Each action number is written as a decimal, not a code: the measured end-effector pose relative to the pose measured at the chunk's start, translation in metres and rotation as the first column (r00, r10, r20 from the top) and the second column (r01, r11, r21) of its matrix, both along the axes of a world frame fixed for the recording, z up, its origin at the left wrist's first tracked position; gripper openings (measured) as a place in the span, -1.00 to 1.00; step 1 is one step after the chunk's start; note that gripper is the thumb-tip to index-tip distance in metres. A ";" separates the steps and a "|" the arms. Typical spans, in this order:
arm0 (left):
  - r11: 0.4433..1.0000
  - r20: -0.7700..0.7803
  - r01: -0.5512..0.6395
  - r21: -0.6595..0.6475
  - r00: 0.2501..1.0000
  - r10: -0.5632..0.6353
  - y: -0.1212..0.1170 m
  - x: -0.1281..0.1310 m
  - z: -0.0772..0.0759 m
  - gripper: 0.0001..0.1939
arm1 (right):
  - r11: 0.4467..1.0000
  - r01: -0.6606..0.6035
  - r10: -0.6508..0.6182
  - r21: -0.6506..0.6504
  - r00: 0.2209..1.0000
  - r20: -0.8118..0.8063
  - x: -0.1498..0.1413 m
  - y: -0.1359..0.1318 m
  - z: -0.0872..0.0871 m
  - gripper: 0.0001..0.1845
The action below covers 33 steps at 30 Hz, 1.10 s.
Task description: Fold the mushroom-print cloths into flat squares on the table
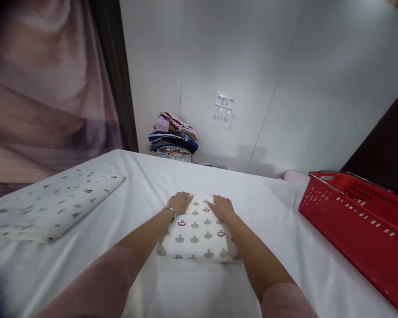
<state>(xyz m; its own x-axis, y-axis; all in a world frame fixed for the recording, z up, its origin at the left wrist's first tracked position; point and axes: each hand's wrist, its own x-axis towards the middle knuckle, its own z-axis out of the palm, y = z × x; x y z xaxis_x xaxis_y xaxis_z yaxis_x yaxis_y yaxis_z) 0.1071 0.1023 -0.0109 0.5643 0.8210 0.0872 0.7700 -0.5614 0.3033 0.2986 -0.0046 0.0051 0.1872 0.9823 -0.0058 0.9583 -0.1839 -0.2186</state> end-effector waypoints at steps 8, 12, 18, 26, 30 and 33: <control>0.999 -0.034 0.008 0.048 0.999 -0.006 -0.001 0.003 -0.001 -0.57 | 0.980 -0.089 0.074 -0.179 0.993 -0.089 0.026 0.026 0.021 -0.58; 0.997 -0.049 0.021 0.078 0.999 -0.017 0.000 0.004 -0.003 -0.60 | 0.945 -0.183 0.148 -0.273 0.979 -0.144 0.038 0.039 0.024 -0.62; 0.994 -0.064 0.042 0.099 0.997 -0.036 0.000 0.005 -0.002 -0.61 | 0.881 -0.201 0.140 -0.428 0.975 -0.171 0.050 0.059 0.027 -0.49; 0.996 -0.091 0.062 0.060 0.994 -0.057 -0.003 0.003 0.005 -0.61 | 0.794 -0.188 0.150 -0.578 0.982 -0.113 0.045 0.086 0.037 -0.54; 0.993 -0.124 0.114 -0.038 0.985 -0.118 0.004 0.000 0.014 -0.60 | 0.816 -0.189 0.168 -0.547 0.982 -0.088 0.039 0.077 0.046 -0.50; 0.973 -0.145 0.171 -0.157 0.970 -0.194 0.017 -0.002 0.026 -0.58 | 0.854 -0.210 0.201 -0.476 0.977 -0.070 0.031 0.058 0.065 -0.49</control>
<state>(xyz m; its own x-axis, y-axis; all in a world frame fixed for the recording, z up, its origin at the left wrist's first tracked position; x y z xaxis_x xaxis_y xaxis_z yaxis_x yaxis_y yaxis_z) 0.1054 0.1196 0.0150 0.7032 0.6999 -0.1255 0.7028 -0.6572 0.2724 0.3291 0.0539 0.0696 -0.0228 0.8736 -0.4861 0.9828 -0.0694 -0.1709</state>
